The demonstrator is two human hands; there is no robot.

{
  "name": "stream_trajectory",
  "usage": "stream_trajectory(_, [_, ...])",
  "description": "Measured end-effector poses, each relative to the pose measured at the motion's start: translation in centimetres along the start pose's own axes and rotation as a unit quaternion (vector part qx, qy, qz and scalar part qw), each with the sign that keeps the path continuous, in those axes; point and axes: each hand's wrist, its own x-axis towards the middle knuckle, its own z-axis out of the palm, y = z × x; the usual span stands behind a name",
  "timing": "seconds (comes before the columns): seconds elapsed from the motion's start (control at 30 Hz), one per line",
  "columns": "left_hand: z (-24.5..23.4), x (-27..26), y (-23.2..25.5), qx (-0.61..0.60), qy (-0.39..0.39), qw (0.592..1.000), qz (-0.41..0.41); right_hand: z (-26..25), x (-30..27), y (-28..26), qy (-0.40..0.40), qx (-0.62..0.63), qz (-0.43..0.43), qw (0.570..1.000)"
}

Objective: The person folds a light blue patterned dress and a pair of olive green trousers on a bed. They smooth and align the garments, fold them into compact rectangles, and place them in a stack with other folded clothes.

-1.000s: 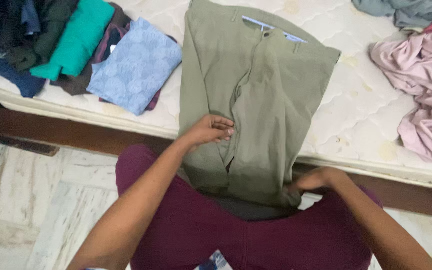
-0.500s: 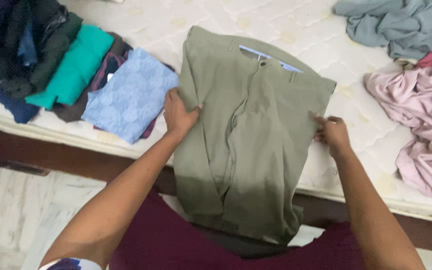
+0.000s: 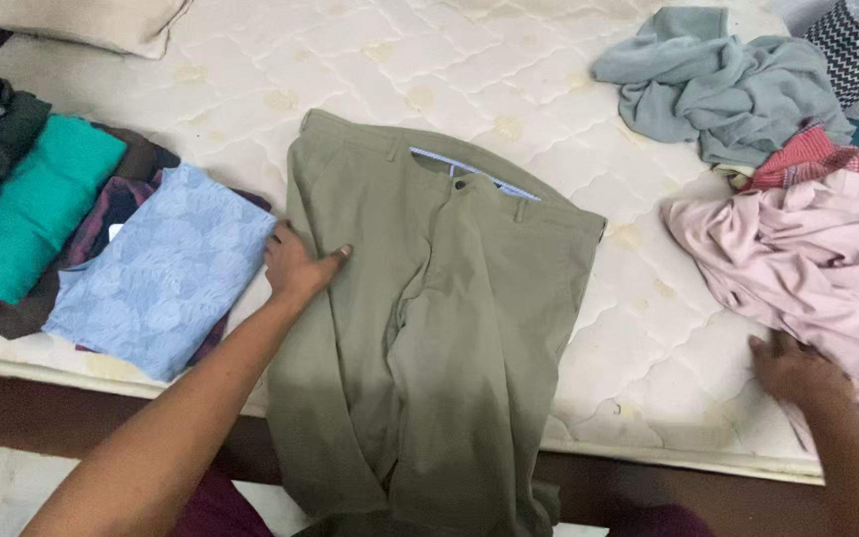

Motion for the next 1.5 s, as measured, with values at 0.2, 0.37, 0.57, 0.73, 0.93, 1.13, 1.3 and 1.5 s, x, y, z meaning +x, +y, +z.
stream_trajectory(0.2, [-0.1,2.2,2.5,-0.012,-0.008,1.000,-0.022,-3.1,3.7,-4.6,-0.142,-0.085,0.079,0.983])
stream_trajectory(0.37, [0.2,4.7,1.9,-0.018,-0.015,1.000,-0.020,-7.6,1.5,-14.1,-0.013,0.004,-0.057,0.998])
stream_trajectory(0.57, [0.0,5.7,2.2,-0.108,-0.038,0.993,-0.032,-8.3,1.8,-24.7,-0.151,0.399,0.063,0.902])
stream_trajectory(0.73, [-0.9,5.0,5.7,-0.265,-0.106,0.958,-0.035,-5.0,5.5,-29.4,-0.010,0.378,-0.026,0.925])
stream_trajectory(0.93, [-7.0,6.5,7.8,-0.372,-0.121,0.919,0.055,-11.0,18.1,-24.8,0.217,0.271,-0.017,0.938])
stream_trajectory(1.13, [-5.5,9.0,10.0,-0.436,-0.027,0.892,0.114,-13.2,23.2,-23.6,0.261,0.261,-0.077,0.926])
stream_trajectory(1.3, [-2.9,6.4,3.3,-0.229,-0.170,0.958,0.020,-4.1,17.2,-22.1,-0.206,0.411,0.115,0.880])
stream_trajectory(1.5, [-0.7,5.1,-0.8,-0.325,-0.150,0.932,-0.059,-1.4,10.2,-16.0,-0.210,0.742,0.059,0.634])
